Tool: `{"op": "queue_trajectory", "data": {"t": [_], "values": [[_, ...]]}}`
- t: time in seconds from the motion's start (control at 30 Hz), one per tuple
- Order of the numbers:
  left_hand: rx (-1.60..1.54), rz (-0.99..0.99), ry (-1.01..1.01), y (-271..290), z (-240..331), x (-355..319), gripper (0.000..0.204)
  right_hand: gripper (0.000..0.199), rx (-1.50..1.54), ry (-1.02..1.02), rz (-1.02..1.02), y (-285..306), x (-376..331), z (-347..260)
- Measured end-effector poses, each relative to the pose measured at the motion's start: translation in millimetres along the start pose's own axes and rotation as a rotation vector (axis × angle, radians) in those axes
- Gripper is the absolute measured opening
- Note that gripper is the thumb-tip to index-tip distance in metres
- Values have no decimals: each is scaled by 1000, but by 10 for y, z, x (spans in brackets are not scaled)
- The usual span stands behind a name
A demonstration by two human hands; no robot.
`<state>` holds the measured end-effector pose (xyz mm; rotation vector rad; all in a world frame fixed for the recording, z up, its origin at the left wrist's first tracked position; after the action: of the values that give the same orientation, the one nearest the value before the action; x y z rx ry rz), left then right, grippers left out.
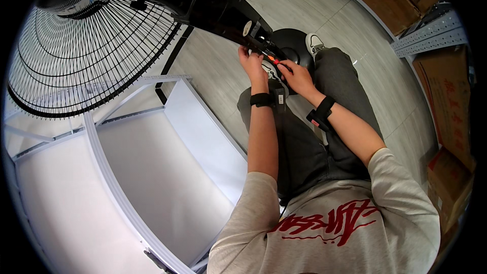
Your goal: The person assembles a standing fan by using a screwdriver to tighten screws on the fan's neck and base. After securing the components, the person wipes the fan's body with a cloth.
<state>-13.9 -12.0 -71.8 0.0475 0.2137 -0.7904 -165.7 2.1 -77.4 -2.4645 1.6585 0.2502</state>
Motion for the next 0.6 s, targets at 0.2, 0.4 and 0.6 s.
{"op": "queue_trajectory", "data": {"t": [0.2,0.4,0.6], "values": [[1,5,6,-12,9,-18,58,29,4,-56,-21,20,31,47],[12,13,11,0,11,-10,57,30,-26,-75,-23,39,33,42],[18,-1,-2,-34,33,-31,55,29,-92,6,6,38,58,21]]}}
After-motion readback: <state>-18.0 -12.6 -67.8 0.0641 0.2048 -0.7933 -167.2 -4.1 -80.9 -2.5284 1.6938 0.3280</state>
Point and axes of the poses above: each hand's wrist, its own x-axis towards the middle knuckle, its own y-axis out of the back of the hand, z = x × y, the point moved 1 cm from there along x, towards the middle knuckle, and after that the axes turned 12 degrees about x, right-handed, at the moved point
